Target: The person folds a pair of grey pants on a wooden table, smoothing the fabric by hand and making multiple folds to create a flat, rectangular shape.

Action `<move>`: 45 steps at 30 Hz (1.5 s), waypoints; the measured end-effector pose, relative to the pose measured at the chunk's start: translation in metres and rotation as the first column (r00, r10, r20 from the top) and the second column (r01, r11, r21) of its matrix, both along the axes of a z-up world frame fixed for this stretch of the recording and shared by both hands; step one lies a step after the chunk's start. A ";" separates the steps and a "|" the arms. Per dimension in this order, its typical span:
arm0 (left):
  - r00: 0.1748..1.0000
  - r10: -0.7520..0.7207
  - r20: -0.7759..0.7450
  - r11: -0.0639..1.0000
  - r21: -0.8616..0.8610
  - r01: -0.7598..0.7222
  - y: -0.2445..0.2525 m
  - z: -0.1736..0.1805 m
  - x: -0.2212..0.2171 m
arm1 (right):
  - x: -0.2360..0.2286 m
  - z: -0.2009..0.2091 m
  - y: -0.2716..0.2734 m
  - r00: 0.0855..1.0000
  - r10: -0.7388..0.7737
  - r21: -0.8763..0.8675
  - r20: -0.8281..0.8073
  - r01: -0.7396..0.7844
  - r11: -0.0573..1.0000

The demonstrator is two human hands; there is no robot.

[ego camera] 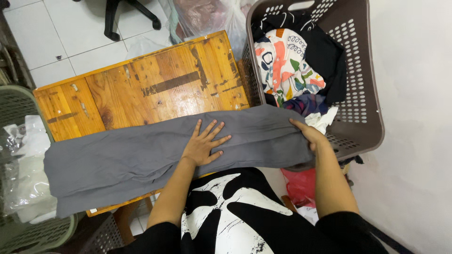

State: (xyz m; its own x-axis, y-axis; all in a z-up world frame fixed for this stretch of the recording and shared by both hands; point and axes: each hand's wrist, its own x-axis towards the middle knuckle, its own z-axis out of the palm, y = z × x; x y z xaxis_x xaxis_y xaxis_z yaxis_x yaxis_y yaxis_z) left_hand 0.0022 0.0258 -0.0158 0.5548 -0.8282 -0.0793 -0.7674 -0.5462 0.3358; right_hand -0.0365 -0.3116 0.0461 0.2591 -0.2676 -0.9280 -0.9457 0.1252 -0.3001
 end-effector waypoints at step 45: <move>-0.093 0.061 -0.994 0.020 0.095 -0.995 0.106 -0.068 -0.016 | -0.003 0.018 0.269 0.124 0.943 -0.946 0.308 -0.066 0.318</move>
State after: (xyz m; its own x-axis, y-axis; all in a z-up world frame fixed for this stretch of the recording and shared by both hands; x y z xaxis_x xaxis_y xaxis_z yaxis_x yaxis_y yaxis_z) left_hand -0.0141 0.1322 -0.0835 0.7705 -0.0614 -0.6345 0.6238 0.2773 0.7307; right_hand -0.0392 -0.0428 0.0645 0.9686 0.0690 0.2388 0.1713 -0.8815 -0.4401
